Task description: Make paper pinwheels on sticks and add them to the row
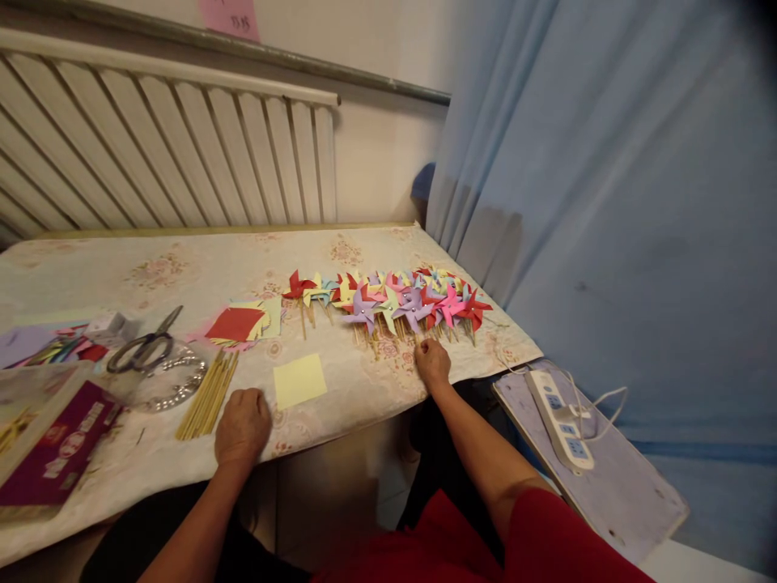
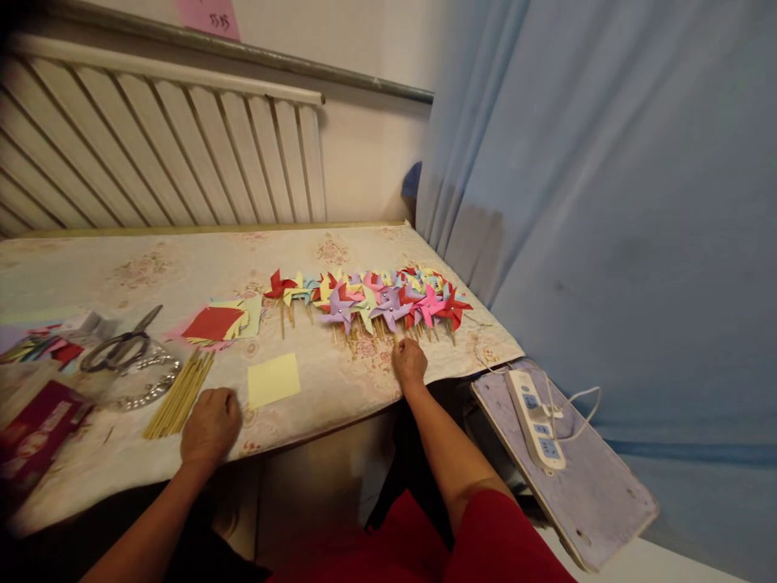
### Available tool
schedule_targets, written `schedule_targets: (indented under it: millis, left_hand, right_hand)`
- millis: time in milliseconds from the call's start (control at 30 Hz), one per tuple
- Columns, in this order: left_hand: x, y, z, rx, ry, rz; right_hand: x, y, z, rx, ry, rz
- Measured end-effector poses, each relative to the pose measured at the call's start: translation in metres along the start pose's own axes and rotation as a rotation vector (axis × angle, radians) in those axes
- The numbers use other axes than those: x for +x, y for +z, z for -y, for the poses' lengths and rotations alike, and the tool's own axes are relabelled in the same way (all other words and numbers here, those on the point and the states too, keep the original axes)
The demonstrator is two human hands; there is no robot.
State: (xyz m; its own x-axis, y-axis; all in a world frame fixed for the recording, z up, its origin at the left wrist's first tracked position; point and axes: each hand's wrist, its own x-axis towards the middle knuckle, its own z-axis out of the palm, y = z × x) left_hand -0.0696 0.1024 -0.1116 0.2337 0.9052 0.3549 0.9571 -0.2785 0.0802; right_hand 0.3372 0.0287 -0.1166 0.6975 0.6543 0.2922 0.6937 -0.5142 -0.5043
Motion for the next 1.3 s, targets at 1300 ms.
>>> schedule_targets:
  millis: [1300]
  left_hand:
    - [0.0003, -0.0030, -0.0020, -0.003, -0.011, 0.010]
  right_hand:
    - [-0.0033, -0.0017, -0.0018, 0.116, -0.154, -0.040]
